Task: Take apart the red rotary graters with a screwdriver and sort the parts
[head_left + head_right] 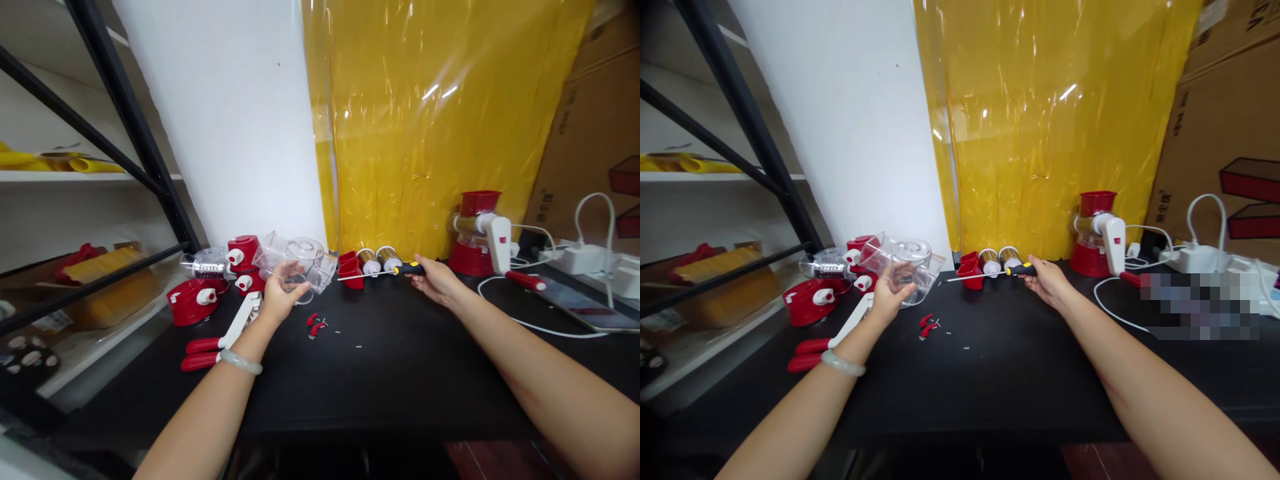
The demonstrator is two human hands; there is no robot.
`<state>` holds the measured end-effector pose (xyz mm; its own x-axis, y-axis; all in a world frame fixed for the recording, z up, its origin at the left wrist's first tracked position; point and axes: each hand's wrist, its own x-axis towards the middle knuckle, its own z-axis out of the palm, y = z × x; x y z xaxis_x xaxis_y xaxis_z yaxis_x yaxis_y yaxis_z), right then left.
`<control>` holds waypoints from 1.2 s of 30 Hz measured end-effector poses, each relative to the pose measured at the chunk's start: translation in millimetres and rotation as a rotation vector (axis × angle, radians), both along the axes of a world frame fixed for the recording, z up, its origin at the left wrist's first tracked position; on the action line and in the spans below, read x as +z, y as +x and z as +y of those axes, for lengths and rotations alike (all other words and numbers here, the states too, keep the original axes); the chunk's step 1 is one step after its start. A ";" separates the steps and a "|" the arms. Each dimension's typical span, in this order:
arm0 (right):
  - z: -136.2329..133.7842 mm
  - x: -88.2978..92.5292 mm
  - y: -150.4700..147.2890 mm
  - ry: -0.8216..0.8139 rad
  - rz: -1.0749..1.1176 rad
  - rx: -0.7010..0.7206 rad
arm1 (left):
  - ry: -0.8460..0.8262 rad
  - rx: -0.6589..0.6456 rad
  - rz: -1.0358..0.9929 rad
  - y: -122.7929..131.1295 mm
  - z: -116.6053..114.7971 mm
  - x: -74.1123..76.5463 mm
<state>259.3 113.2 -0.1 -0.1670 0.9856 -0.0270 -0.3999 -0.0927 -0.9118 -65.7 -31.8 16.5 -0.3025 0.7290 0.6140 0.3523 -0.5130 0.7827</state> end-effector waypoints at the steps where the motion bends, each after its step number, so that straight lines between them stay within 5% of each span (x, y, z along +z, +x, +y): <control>1: -0.2 -0.9 0.0 0.001 -0.031 0.002 | 0.001 0.000 -0.023 -0.4 0.9 -0.8; 9: -4.8 -3.2 -2.1 0.071 -0.253 0.006 | -0.112 0.034 -0.125 5.1 7.9 -4.0; 13: -4.7 -2.5 -1.8 0.103 -0.323 -0.011 | -0.190 0.270 0.202 10.8 3.8 -4.5; 16: -4.0 -2.1 -1.1 0.123 -0.360 -0.013 | -0.238 0.328 0.517 13.1 -2.6 -2.6; 23: -2.3 -3.2 -2.5 0.148 -0.409 0.009 | -0.255 0.317 0.808 15.1 -4.1 -6.0; 36: -4.2 -3.7 -1.3 0.145 -0.376 -0.008 | -0.240 0.166 0.724 12.8 8.6 -24.6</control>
